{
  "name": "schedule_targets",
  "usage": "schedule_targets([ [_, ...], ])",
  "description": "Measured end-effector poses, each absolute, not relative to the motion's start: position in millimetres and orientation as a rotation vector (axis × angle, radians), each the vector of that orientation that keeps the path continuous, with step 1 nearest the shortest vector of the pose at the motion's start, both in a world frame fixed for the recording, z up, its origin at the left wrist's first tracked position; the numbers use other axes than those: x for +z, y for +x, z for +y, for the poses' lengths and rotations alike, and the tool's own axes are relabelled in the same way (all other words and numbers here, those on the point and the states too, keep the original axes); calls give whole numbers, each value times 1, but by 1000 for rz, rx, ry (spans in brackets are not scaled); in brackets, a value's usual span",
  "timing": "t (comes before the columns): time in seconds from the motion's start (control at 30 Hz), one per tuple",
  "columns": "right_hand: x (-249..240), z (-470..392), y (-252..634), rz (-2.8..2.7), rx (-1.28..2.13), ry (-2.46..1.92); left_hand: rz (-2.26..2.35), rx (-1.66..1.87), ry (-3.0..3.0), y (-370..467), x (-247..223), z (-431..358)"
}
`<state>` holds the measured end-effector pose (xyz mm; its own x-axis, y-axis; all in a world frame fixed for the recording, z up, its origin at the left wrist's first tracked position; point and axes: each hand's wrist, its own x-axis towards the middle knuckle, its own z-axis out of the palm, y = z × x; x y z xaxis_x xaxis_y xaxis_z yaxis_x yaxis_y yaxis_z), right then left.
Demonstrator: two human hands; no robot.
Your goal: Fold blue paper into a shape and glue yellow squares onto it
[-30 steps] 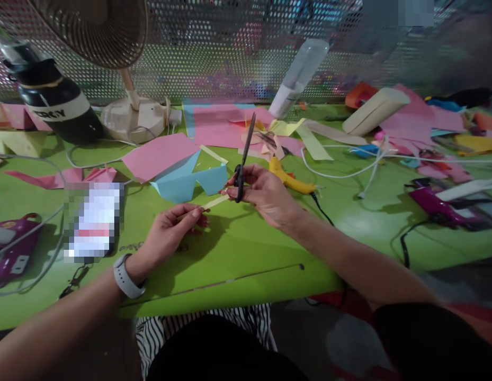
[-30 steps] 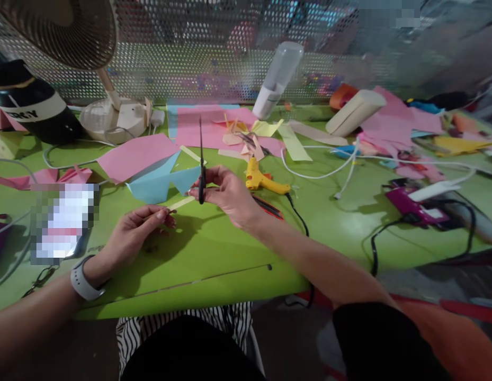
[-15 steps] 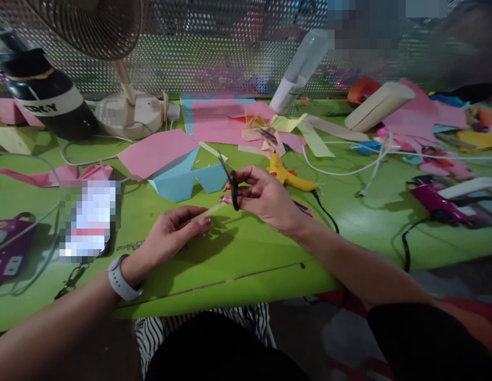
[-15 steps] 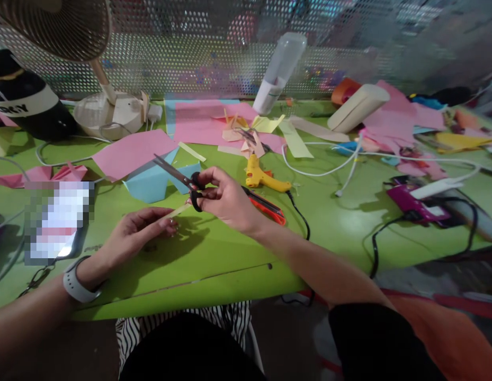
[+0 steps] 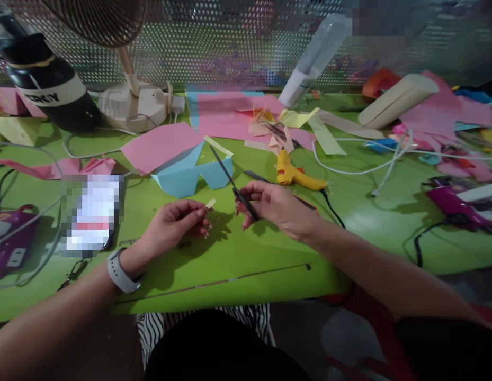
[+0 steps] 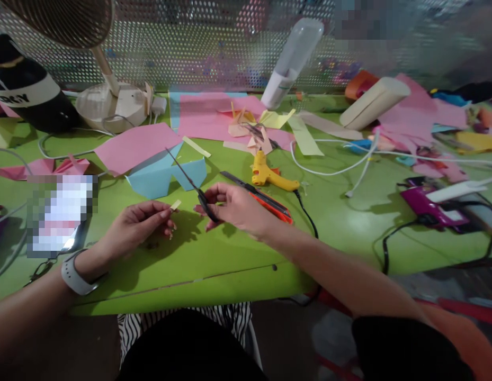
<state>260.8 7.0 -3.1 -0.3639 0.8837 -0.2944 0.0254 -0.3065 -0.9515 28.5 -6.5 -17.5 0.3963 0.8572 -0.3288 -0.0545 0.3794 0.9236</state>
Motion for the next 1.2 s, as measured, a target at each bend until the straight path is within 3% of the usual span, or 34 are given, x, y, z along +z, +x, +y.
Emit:
schedule_targets([
  [0.5,-8,-15,272,-1438,2167,-1325,999,828,860,27,-22,-7],
  [1.2,-4,-18,270,-1446,2110,-1384,899,825,895,25,-24,-8],
])
